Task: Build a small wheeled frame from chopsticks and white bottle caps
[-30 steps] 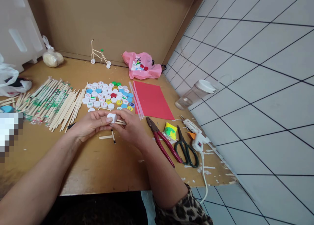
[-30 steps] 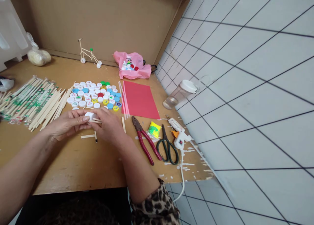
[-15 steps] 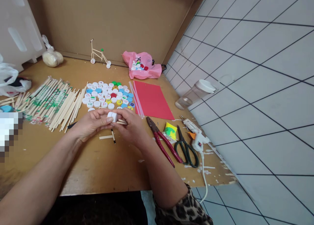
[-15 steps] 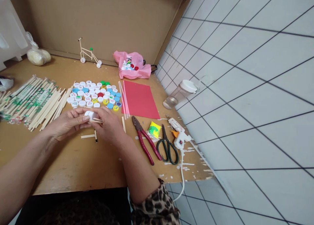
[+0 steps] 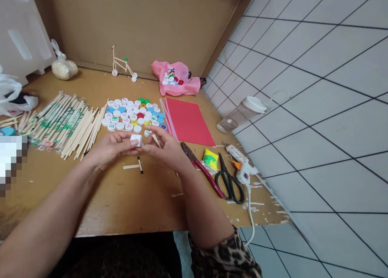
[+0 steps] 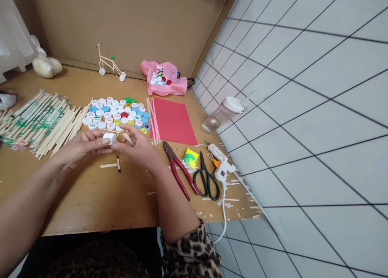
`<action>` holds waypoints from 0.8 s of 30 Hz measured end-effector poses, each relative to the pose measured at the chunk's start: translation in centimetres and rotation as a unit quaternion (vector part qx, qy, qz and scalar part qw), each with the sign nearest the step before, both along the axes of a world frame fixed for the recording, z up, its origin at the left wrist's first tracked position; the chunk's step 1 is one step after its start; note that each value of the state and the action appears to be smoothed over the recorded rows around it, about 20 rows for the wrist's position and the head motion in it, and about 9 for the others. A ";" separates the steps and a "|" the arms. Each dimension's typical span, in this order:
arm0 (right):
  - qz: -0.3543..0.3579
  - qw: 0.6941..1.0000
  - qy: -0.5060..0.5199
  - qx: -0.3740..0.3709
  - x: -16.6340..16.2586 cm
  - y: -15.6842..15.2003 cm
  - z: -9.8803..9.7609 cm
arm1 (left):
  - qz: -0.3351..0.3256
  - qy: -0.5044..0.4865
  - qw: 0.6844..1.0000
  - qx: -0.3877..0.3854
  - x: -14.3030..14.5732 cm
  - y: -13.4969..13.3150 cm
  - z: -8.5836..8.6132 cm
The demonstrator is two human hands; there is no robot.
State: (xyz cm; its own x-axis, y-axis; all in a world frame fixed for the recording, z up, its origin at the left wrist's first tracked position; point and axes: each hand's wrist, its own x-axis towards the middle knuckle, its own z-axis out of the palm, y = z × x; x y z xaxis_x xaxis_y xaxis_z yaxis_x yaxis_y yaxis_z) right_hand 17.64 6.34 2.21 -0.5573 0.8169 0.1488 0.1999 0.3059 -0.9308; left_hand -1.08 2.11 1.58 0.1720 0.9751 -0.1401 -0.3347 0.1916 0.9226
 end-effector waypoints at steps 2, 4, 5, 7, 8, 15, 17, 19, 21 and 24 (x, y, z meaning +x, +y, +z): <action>-0.018 0.996 0.039 -0.083 0.8 0.7 0.2 | 0.031 -0.007 0.999 0.008 -0.5 0.0 0.1; -0.050 0.980 0.100 -0.167 1.4 1.6 0.2 | 0.057 -0.012 0.998 0.022 -1.1 -0.1 0.4; -0.065 0.968 0.132 -0.202 1.6 2.1 0.1 | 0.068 -0.013 0.997 0.026 -1.3 -0.1 0.5; -0.085 0.947 0.181 -0.250 1.7 2.8 -0.2 | 0.084 -0.019 0.996 0.032 -1.7 -0.1 0.7; -0.089 0.940 0.196 -0.266 1.7 3.0 -0.4 | 0.089 -0.021 0.995 0.033 -1.8 -0.2 0.8; -0.091 0.914 0.223 -0.325 1.5 3.1 -0.7 | 0.097 -0.042 0.993 0.047 -1.6 -0.3 1.3; -0.088 0.916 0.221 -0.322 1.6 3.1 -0.8 | 0.100 -0.040 0.993 0.048 -1.6 -0.3 1.5; -0.087 0.919 0.222 -0.313 1.6 3.2 -1.0 | 0.104 -0.032 0.993 0.048 -1.5 -0.3 1.5; -0.084 0.923 0.221 -0.303 1.5 3.3 -1.3 | 0.106 -0.025 0.993 0.047 -1.5 -0.3 1.4; -0.089 0.935 0.198 -0.280 1.3 3.2 -1.6 | 0.101 -0.017 0.994 0.043 -1.5 -0.3 1.2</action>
State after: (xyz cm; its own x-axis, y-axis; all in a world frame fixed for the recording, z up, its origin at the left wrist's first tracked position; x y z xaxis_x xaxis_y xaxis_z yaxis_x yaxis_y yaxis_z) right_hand 18.91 9.54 0.63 -0.3965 0.9033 -0.1640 -0.1935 -0.2568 -0.9469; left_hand -2.58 1.84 2.78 -0.0255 0.9983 -0.0531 -0.3899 0.0390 0.9200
